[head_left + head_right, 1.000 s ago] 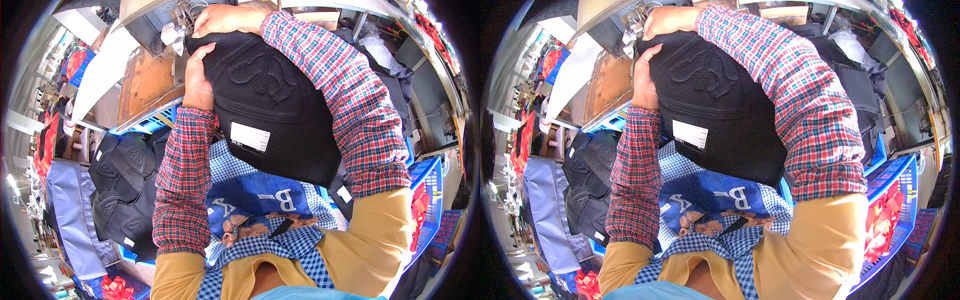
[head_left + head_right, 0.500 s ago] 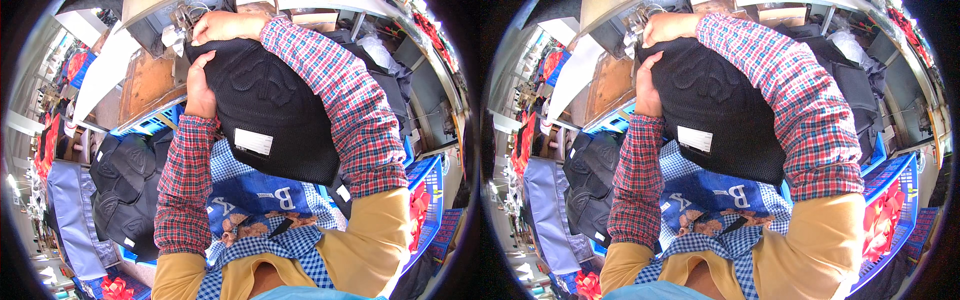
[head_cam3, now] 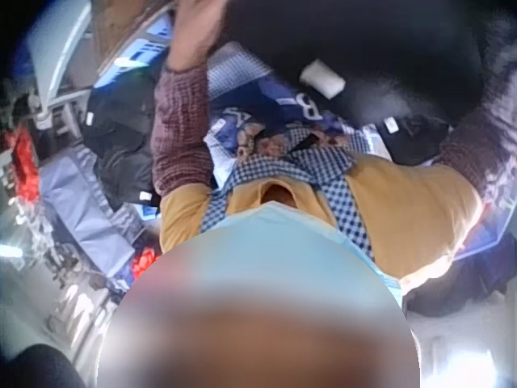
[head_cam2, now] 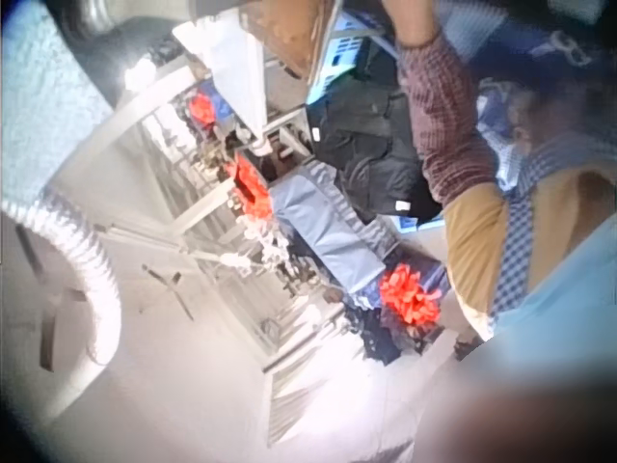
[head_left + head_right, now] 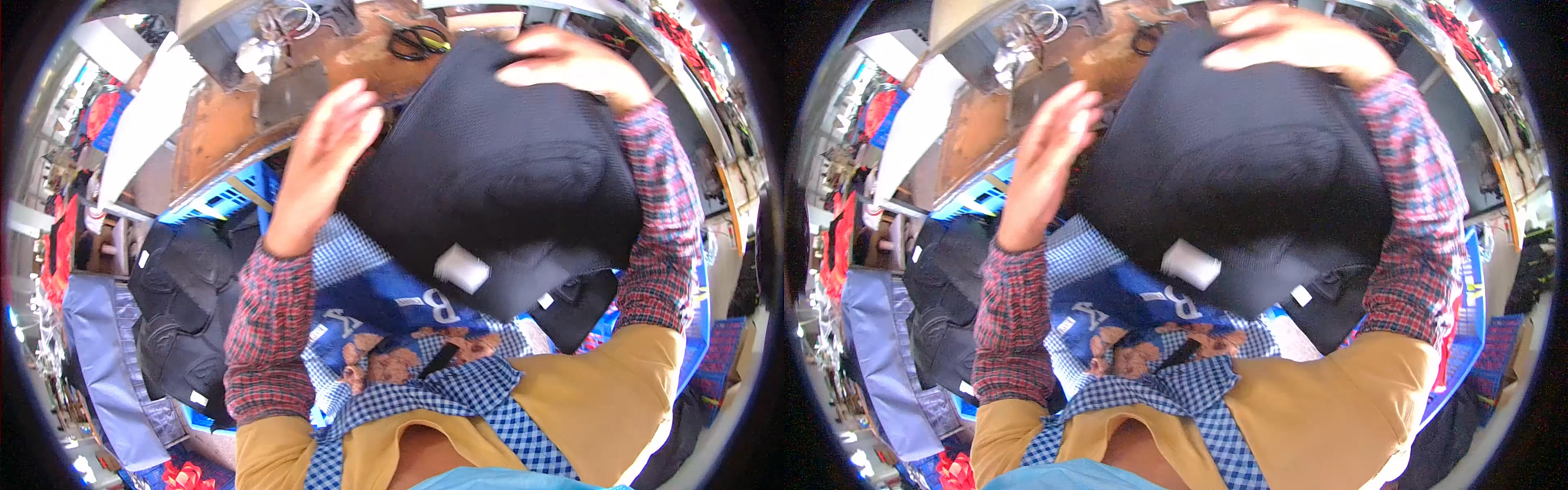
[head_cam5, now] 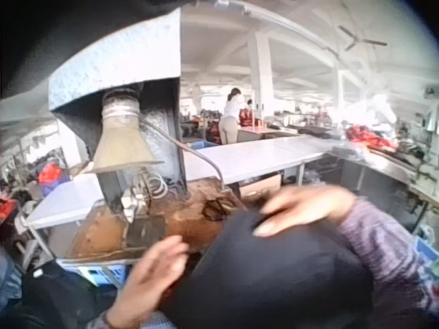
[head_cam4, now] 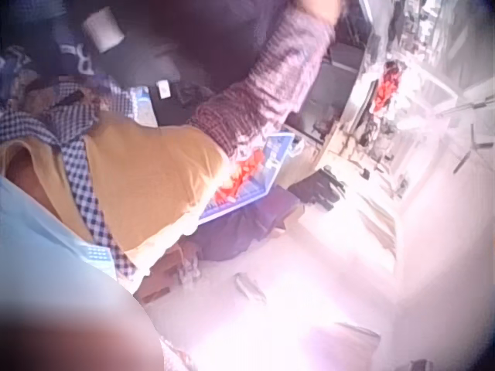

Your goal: The person is assembling and sewing black fabric pieces using an industrial machine and scissors.

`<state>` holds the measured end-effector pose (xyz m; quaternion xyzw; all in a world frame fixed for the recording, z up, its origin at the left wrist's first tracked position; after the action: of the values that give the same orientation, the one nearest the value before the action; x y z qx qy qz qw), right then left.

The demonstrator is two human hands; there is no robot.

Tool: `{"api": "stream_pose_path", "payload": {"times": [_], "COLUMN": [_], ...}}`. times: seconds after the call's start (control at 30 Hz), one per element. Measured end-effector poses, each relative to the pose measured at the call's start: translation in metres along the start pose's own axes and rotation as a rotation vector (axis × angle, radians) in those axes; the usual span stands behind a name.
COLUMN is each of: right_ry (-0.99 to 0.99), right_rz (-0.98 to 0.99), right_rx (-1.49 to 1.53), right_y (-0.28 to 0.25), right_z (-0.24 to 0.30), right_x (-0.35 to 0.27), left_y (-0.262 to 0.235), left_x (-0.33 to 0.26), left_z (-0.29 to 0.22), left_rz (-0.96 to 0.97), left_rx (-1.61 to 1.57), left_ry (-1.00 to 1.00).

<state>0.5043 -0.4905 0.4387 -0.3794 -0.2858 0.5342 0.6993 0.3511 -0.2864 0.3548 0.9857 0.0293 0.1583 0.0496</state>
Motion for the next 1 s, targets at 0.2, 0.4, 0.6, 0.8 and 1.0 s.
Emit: {"api": "stream_pose_path", "payload": {"times": [0.2, 0.4, 0.6, 0.8, 1.0], "right_ry": [0.501, 1.395, 1.043, 1.071, 0.228], "right_rz": [-0.952, -0.599, -0.242, -0.149, -1.041], "right_rx": [0.453, -0.547, -0.666, -0.478, -0.572], "right_y": [-0.126, -0.104, 0.127, 0.11, -0.005], "right_z": [-0.116, -0.249, -0.291, -0.317, -0.176], "right_x": [-0.263, -0.295, -0.103, -0.04, 0.037], "left_y": [-0.069, -0.15, -0.213, -0.244, -0.279], "left_x": [-0.069, -0.149, -0.236, -0.307, -0.39], "left_z": [0.018, 0.066, 0.083, 0.088, 0.133], "left_rz": [-0.235, -0.469, -0.7, -0.959, -1.024], "left_rx": [0.249, -0.032, -0.149, -0.123, 0.272], "left_ry": [-0.145, -0.33, -0.377, -0.45, -0.625]}}
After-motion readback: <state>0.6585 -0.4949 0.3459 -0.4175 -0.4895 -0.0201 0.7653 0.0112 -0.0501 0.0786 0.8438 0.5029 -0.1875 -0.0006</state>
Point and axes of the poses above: each hand's wrist, its own x-axis towards the middle knuckle, its own y-axis out of the palm, z = x × y, the point moved 7 cm from there along x, towards the middle knuckle, and after that the axes turned 5 degrees about z, right-handed, at the moved point
